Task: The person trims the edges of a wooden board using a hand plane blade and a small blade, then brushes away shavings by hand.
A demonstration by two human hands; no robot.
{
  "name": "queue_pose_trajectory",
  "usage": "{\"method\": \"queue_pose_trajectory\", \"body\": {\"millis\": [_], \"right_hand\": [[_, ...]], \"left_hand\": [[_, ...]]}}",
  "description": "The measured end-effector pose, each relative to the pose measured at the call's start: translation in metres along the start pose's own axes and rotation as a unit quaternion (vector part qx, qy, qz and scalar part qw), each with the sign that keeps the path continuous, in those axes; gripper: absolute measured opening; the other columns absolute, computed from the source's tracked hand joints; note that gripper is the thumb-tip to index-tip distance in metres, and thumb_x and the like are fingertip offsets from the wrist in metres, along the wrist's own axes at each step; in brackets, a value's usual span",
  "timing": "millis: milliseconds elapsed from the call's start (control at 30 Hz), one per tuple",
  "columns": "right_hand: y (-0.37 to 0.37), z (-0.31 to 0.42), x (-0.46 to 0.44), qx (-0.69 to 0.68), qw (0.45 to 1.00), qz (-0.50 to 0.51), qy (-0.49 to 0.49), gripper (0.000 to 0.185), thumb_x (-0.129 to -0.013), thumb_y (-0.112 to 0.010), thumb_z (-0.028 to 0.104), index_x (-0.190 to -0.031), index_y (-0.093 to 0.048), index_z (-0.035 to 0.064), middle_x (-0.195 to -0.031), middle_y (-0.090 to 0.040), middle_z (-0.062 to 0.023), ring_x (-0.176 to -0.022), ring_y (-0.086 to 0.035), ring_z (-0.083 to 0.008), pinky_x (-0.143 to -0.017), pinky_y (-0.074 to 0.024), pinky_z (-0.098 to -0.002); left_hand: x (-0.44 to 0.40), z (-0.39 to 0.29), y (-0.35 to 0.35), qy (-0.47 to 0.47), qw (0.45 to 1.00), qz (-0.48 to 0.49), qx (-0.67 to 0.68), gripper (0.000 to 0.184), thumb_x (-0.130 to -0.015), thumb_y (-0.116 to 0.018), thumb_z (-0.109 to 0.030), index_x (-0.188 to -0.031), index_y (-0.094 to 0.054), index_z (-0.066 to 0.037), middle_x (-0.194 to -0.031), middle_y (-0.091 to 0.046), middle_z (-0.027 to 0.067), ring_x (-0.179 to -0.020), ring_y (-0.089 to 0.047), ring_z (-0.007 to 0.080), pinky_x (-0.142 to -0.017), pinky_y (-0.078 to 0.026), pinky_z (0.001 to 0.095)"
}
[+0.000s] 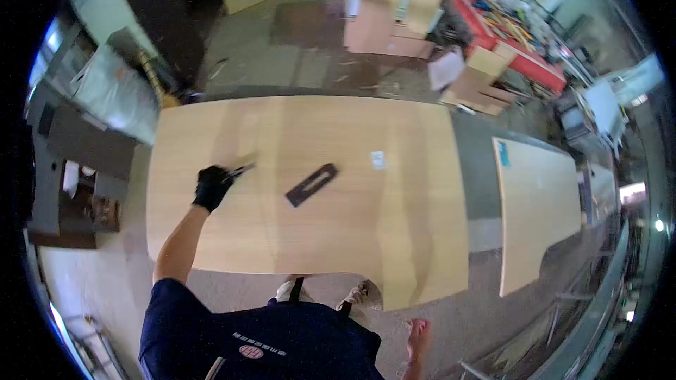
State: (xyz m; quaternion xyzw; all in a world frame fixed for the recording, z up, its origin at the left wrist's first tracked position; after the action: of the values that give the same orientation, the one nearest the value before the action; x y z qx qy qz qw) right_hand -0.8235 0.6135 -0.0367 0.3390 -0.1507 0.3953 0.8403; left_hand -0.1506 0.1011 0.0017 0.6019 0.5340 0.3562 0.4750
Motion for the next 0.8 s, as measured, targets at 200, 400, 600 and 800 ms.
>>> {"method": "queue_pose_trajectory", "body": {"millis": [200,400,600,800], "right_hand": [[0.0,0.1,-0.06,0.139,0.967,0.029,0.213,0.03,-0.101,-0.059,0.022,-0.121,-0.056,0.0,-0.111,-0.066,-0.0149,-0.104,-0.065,-0.0239,-0.09,-0.0515,-0.0346],[-0.017,0.17,-0.086,0.327,0.836,0.036,0.438,0.048,-0.09,-0.071,0.023,-0.127,-0.055,-0.0013,-0.133,-0.055,-0.0249,-0.122,-0.051,-0.0441,-0.103,-0.0417,-0.0509],[-0.036,0.157,-0.1,0.344,0.744,0.194,0.539,0.062,-0.087,-0.072,0.03,-0.136,-0.047,0.0008,-0.149,-0.037,-0.0263,-0.138,-0.037,-0.0446,-0.112,-0.0307,-0.0574],[-0.039,0.152,-0.098,0.335,0.708,0.231,0.578,0.069,-0.087,-0.073,0.031,-0.14,-0.041,0.0016,-0.151,-0.034,-0.0286,-0.139,-0.034,-0.0473,-0.113,-0.0294,-0.0599]], "left_hand": [[0.08,-0.055,-0.035,0.2,0.953,-0.095,0.206,0.03,-0.095,-0.062,-0.024,-0.12,-0.057,-0.009,-0.096,-0.068,0.0147,-0.087,-0.066,0.029,-0.075,-0.051,0.0425],[0.21,-0.252,-0.058,0.314,0.904,0.032,0.29,0.047,-0.102,-0.056,-0.019,-0.146,-0.042,-0.008,-0.111,-0.068,0.0173,-0.1,-0.066,0.0314,-0.083,-0.051,0.0413],[0.374,-0.43,-0.129,0.167,0.976,-0.037,0.137,0.041,-0.101,-0.057,-0.026,-0.129,-0.054,0.004,-0.121,-0.06,0.0267,-0.114,-0.058,0.0421,-0.099,-0.047,0.0444],[0.435,-0.531,-0.147,0.357,0.897,0.064,0.253,0.032,-0.099,-0.057,-0.021,-0.127,-0.06,-0.006,-0.119,-0.062,0.0258,-0.111,-0.062,0.0412,-0.093,-0.05,0.0452]]}}
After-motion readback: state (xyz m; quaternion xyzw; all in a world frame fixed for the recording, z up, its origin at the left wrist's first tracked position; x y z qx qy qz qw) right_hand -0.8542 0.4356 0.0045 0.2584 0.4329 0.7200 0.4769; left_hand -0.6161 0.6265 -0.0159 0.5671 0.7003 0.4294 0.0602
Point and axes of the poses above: each hand's wrist, its own x-axis away from the middle knuckle, its own y-axis out of the back of the hand, z = x × y, the point moved 7 cm from there along -x, towards the middle knuckle
